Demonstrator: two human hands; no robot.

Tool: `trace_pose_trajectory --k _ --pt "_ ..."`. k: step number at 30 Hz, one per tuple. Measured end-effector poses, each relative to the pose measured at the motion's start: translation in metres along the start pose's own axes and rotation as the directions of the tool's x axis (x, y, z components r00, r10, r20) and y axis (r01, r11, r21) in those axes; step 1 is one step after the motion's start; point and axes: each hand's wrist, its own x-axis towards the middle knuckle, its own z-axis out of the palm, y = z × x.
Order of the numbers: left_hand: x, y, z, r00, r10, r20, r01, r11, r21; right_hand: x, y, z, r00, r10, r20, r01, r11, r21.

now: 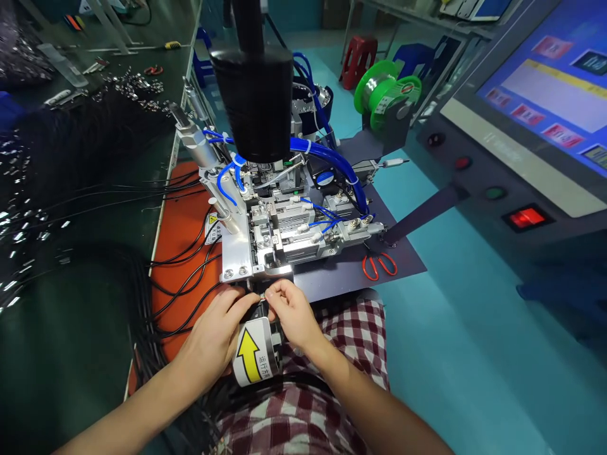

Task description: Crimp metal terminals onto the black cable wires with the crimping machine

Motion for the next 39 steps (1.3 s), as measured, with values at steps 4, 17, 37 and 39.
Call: trace_pose_trajectory --k 4,17,37,39 --pt "-0.014 0.003 -0.008 0.996 -0.086 -0.012 0.084 0.986 -0.142 0.000 0.000 0.000 1.000 -0.004 0.023 0.003 1.000 0.026" --pt "-0.069 -0.007 0.000 0.965 -0.193 -0.175 0.243 0.911 0.334 0.000 -0.004 0.000 1.000 -0.012 0.015 0.012 1.000 0.023" --pt "-0.015 -0.036 -0.034 0.971 -0.194 -0.139 0.208 0.973 0.100 -0.021 -0.002 -0.024 0.993 -0.020 -0.120 0.018 1.000 -0.021" --pt "-0.024 -0.032 -0.056 0.995 -0.097 -0.033 0.093 0.988 -0.120 -0.028 -0.005 -0.029 0.990 -0.007 -0.138 0.003 0.999 -0.033"
